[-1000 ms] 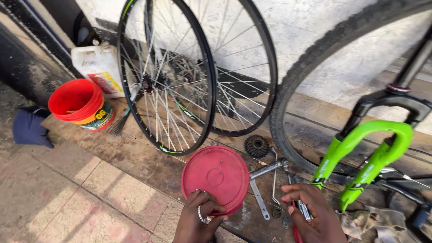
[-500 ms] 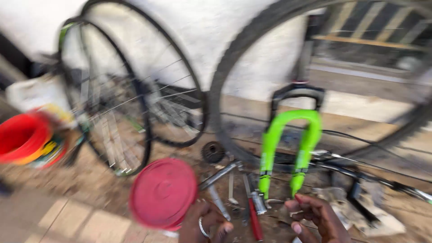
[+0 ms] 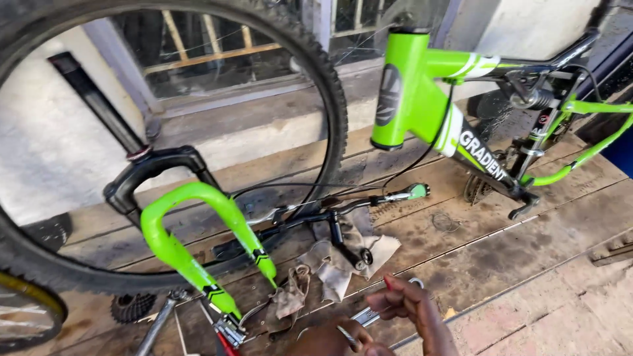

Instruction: Reassembling a bicycle headset by applying grease to bearings and the head tube before inserting the fork.

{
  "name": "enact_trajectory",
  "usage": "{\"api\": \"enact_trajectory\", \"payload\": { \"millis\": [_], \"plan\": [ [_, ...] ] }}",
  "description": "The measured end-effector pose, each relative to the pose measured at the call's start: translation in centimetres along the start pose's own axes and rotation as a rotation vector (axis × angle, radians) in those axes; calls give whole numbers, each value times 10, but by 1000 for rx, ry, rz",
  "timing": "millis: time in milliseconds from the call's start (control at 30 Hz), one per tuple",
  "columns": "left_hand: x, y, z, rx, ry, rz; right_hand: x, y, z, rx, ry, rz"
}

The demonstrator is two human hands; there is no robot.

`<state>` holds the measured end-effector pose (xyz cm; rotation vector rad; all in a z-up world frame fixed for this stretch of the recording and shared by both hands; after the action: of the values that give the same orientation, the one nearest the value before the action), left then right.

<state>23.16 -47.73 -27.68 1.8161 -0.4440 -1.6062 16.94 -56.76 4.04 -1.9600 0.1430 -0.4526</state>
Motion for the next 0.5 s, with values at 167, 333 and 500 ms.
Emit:
{"api": "enact_trajectory", "payload": {
  "millis": [167,333,500],
  "plan": [
    [-171,134,9,481,238,592,19,65,24,352,-111,1062],
    [-206,173,-1,492,263,758,13,115,-6,397,-21,536],
    [-271,234,-24,369,362,809,18,83,-35,325,48,-7]
  ]
}}
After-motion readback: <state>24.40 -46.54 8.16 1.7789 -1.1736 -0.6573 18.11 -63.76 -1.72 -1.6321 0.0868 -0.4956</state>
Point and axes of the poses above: each hand's wrist, its own x-axis towards the middle knuckle, its own z-axis out of the palm, y = z × x, the point moved 7 cm from there along x, towards the middle knuckle, and after that the axes turned 5 degrees about -x, right-handed, at the moved point
